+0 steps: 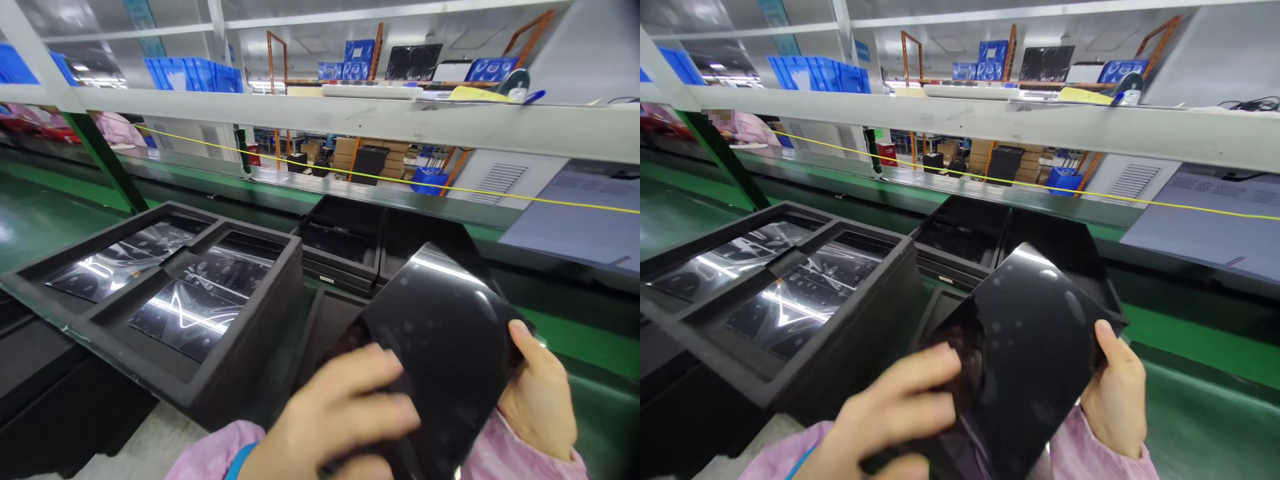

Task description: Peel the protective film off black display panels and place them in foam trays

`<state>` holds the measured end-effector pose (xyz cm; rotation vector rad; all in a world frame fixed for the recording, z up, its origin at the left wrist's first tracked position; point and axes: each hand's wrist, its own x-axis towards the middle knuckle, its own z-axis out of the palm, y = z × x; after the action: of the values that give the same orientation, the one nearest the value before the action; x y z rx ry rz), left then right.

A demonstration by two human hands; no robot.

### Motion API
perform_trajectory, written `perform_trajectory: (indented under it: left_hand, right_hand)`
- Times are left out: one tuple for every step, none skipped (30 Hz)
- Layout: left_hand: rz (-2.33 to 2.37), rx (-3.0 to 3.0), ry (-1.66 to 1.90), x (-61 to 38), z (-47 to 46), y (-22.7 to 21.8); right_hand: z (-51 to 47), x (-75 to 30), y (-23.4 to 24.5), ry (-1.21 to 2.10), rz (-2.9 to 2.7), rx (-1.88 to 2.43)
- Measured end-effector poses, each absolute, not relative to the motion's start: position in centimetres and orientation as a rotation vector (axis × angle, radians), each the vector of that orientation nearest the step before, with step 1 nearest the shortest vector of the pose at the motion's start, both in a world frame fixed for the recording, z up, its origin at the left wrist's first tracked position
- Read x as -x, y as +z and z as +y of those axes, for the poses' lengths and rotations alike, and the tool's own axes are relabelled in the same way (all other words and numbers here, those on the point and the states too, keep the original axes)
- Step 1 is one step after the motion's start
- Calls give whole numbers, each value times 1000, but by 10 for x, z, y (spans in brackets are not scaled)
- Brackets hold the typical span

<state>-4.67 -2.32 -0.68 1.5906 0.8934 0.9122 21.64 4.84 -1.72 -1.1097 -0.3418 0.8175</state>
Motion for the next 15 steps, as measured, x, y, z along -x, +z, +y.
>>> perform_trajectory:
  left_hand:
    - [945,-1579,934,47,-20,-7]
    - [950,-1560,932,45,-16,-9]
    - [902,-1536,908,42,-12,-11]
    - [818,-1504,884,38,-8,-14]
    - [726,-1467,874,34,-4,-18]
    - [658,-1427,887,29,-2,-22]
    - [634,-1395,926,25,-2,-26]
    - [650,-1369,976,21,-2,-28]
    - [677,-1344,1017,19,-4,-30]
    - [698,-1324,1039,17,-6,-31]
    - [710,-1312,1037,17,-9,-30]
    - [724,-1304,1027,18,-11,-29]
    - [742,-1301,1016,19,-13,-27]
    - [764,-1301,1006,21,-14,-25]
    - [784,-1301,1001,22,-14,-24]
  right_hand:
    - [45,-216,-17,863,-370,1163]
    - [43,-213,-17,921,-406,1217]
    - [41,-211,-17,982,-445,1265]
    - [40,-207,-17,1024,-487,1311]
    - [39,-204,-17,1023,-550,1370]
    - [39,-202,-18,968,-629,1443]
    - [39,-199,-19,867,-711,1516]
    - [40,-198,-20,740,-781,1577]
    - [41,-197,-22,605,-851,1617]
    - [43,-196,-24,475,-917,1635]
    - [44,-195,-26,354,-977,1640]
    - [44,-193,-27,230,-1034,1633]
    - [44,-191,-28,89,-1105,1617]
    - [44,-189,-29,-44,-1181,1583]
    - [42,-186,-28,-141,-1250,1530]
